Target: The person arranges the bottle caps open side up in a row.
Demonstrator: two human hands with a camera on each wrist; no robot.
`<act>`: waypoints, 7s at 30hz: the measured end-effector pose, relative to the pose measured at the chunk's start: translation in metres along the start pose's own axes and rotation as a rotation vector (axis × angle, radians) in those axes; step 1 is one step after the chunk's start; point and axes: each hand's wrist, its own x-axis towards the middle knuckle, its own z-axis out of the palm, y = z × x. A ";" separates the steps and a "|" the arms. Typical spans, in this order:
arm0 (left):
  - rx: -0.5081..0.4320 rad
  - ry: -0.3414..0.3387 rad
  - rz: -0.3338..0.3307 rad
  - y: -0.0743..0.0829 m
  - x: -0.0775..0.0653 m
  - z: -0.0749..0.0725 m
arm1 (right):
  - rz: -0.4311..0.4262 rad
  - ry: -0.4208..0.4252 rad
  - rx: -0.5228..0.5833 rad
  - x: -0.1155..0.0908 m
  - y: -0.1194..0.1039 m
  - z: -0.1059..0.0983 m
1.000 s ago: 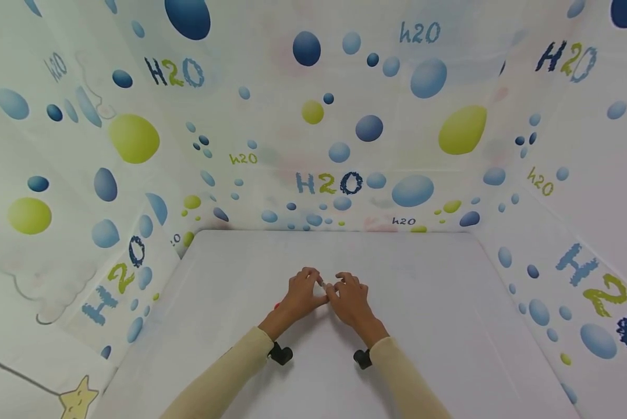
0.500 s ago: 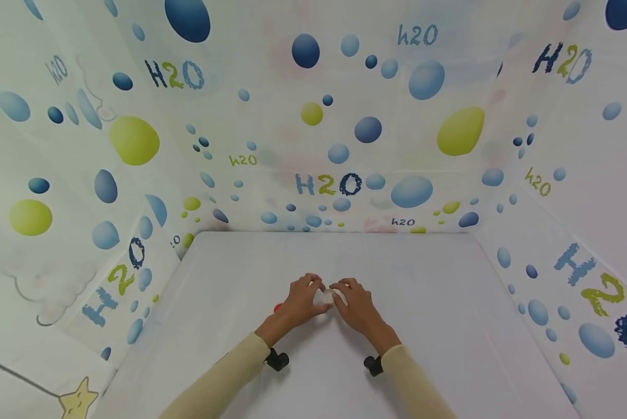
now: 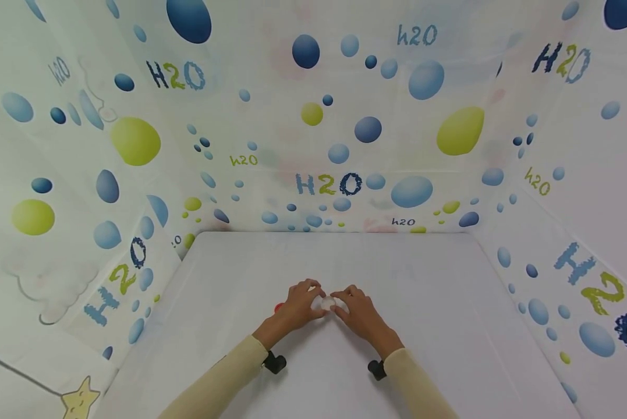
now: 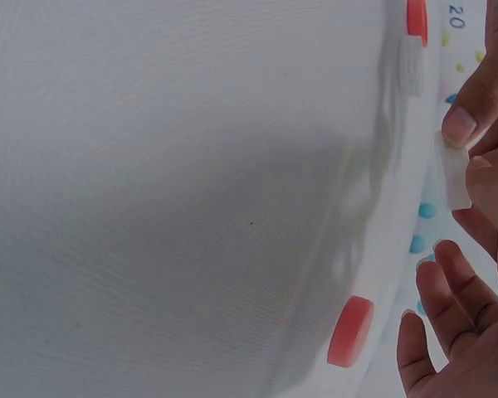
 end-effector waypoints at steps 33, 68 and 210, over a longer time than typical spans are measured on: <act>0.096 -0.025 -0.004 0.000 -0.005 0.011 | -0.115 0.121 -0.149 -0.008 0.004 0.018; 0.110 -0.066 -0.013 0.003 -0.004 0.014 | -0.057 0.128 -0.149 -0.010 0.005 0.020; 0.170 -0.142 -0.036 0.039 0.068 0.039 | 0.182 0.030 -0.206 0.002 0.057 -0.011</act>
